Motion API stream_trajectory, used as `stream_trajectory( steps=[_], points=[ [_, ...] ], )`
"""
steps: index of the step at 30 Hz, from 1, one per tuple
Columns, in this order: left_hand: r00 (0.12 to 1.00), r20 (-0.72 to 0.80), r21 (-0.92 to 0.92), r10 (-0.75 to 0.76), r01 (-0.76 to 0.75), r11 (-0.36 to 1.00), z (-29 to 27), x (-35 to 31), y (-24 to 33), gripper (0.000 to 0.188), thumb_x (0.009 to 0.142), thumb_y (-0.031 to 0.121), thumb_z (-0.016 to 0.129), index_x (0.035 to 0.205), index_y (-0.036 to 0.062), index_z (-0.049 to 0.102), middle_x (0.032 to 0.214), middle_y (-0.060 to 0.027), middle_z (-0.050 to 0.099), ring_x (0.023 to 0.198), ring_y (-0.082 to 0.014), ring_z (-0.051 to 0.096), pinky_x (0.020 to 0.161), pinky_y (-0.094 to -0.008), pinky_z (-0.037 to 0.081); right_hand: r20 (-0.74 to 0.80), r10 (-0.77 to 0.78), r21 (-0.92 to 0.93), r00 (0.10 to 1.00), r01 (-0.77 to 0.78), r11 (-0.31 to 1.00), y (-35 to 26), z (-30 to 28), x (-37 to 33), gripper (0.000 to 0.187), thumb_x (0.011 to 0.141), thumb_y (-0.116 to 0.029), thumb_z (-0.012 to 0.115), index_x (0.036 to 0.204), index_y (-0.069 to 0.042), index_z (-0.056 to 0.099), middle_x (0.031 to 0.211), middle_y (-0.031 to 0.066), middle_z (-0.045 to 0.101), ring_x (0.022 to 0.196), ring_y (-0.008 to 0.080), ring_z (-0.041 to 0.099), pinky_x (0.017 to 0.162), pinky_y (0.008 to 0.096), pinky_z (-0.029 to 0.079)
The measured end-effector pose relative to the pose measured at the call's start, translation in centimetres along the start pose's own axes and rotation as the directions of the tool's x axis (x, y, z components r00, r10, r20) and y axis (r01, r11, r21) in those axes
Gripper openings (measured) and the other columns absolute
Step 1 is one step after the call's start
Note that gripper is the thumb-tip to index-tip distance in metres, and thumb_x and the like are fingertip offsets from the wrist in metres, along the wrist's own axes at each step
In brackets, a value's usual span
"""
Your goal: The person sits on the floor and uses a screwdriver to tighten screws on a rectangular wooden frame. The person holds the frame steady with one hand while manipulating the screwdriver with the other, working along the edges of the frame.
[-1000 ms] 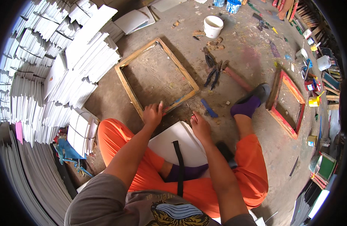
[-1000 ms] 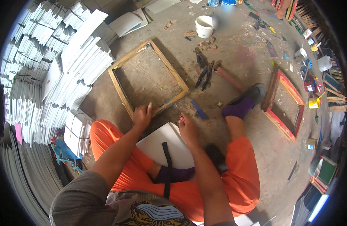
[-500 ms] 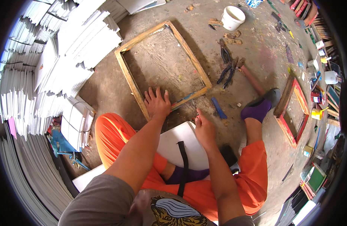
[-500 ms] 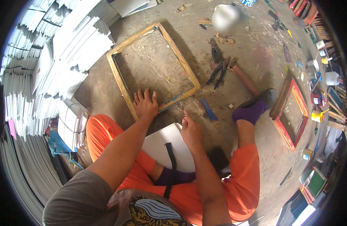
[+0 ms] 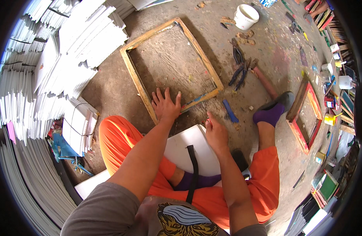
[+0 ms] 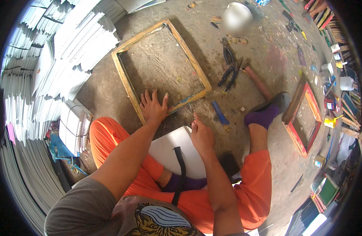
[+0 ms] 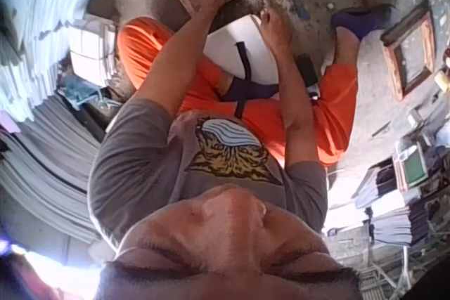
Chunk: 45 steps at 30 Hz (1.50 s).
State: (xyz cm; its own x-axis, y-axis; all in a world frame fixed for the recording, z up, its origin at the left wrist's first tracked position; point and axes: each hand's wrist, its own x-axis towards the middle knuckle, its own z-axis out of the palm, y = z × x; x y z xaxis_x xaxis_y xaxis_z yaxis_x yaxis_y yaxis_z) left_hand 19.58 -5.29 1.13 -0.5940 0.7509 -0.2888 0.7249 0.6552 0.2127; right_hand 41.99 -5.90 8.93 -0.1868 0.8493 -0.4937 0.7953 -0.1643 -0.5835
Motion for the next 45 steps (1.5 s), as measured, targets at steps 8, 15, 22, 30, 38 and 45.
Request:
stream_trajectory(
  steps=[8, 15, 22, 30, 38, 45],
  points=[
    [1.000, -0.002, -0.005, 0.029, -0.029, 1.000, 0.6, 0.1, -0.5, 0.064, 0.108, 0.053, 0.046, 0.161, 0.0167, 0.043, 0.172, -0.0241, 0.024, 0.160, -0.0471, 0.016, 0.128, -0.0609, 0.018, 0.080, 0.058, -0.167, 0.995, -0.044, 0.985, -2.2, -1.1, 0.2, 0.051, 0.103, -0.018, 0.053, 0.154, -0.016, 0.055, 0.114, 0.0140, 0.078, 0.104, 0.0421, 0.073, 0.090, 0.0542, 0.056],
    [0.997, -0.012, 0.014, 0.080, -0.079, 0.997, 1.8, 0.7, -1.3, 0.062, 0.106, 0.044, 0.050, 0.159, 0.0124, 0.044, 0.170, -0.0296, 0.024, 0.158, -0.0543, 0.016, 0.126, -0.0649, 0.019, 0.137, 0.083, -0.290, 0.987, -0.040, 0.956, -5.5, -1.9, 2.2, 0.053, 0.098, -0.014, 0.053, 0.150, -0.007, 0.057, 0.110, 0.0237, 0.076, 0.103, 0.0440, 0.073, 0.091, 0.0550, 0.056],
    [0.994, 0.060, 0.033, 0.087, -0.090, 0.995, 1.0, 0.3, -0.8, 0.063, 0.108, 0.043, 0.046, 0.162, 0.0127, 0.039, 0.172, -0.0300, 0.020, 0.159, -0.0545, 0.012, 0.126, -0.0664, 0.017, 0.159, 0.142, -0.458, 0.977, -0.054, 0.887, -6.3, -1.6, 1.4, 0.048, 0.100, -0.017, 0.058, 0.146, -0.008, 0.062, 0.109, 0.0224, 0.077, 0.104, 0.0434, 0.073, 0.091, 0.0521, 0.058],
    [0.992, 0.049, -0.002, 0.115, -0.115, 0.993, 1.3, 0.4, -0.8, 0.058, 0.110, 0.041, 0.042, 0.162, 0.0142, 0.039, 0.173, -0.0266, 0.019, 0.161, -0.0515, 0.010, 0.126, -0.0665, 0.016, 0.106, 0.018, -0.116, 0.994, -0.005, 0.993, -2.6, -1.1, 2.2, 0.048, 0.101, -0.017, 0.056, 0.149, -0.007, 0.060, 0.099, 0.0213, 0.077, 0.092, 0.0412, 0.075, 0.083, 0.0526, 0.057],
    [0.990, 0.088, -0.005, 0.110, -0.110, 0.994, 0.6, 0.3, -0.6, 0.058, 0.111, 0.041, 0.038, 0.162, 0.0133, 0.038, 0.174, -0.0262, 0.016, 0.162, -0.0502, 0.006, 0.128, -0.0653, 0.014, 0.151, 0.146, 0.318, 0.978, -0.188, 0.929, -1.4, 0.2, 2.5, 0.051, 0.102, -0.013, 0.058, 0.153, -0.010, 0.057, 0.099, 0.0238, 0.077, 0.089, 0.0415, 0.075, 0.080, 0.0522, 0.058],
    [0.990, 0.089, -0.016, 0.110, -0.109, 0.994, 0.7, 0.4, -0.4, 0.058, 0.111, 0.041, 0.039, 0.162, 0.0134, 0.038, 0.174, -0.0266, 0.018, 0.162, -0.0502, 0.006, 0.128, -0.0653, 0.014, -0.258, -0.424, -0.211, 0.868, 0.378, 0.901, 4.9, 4.3, 3.2, 0.046, 0.109, -0.027, 0.059, 0.154, -0.017, 0.058, 0.067, 0.0041, 0.060, 0.046, 0.0180, 0.054, 0.038, 0.0376, 0.039]
  ],
)
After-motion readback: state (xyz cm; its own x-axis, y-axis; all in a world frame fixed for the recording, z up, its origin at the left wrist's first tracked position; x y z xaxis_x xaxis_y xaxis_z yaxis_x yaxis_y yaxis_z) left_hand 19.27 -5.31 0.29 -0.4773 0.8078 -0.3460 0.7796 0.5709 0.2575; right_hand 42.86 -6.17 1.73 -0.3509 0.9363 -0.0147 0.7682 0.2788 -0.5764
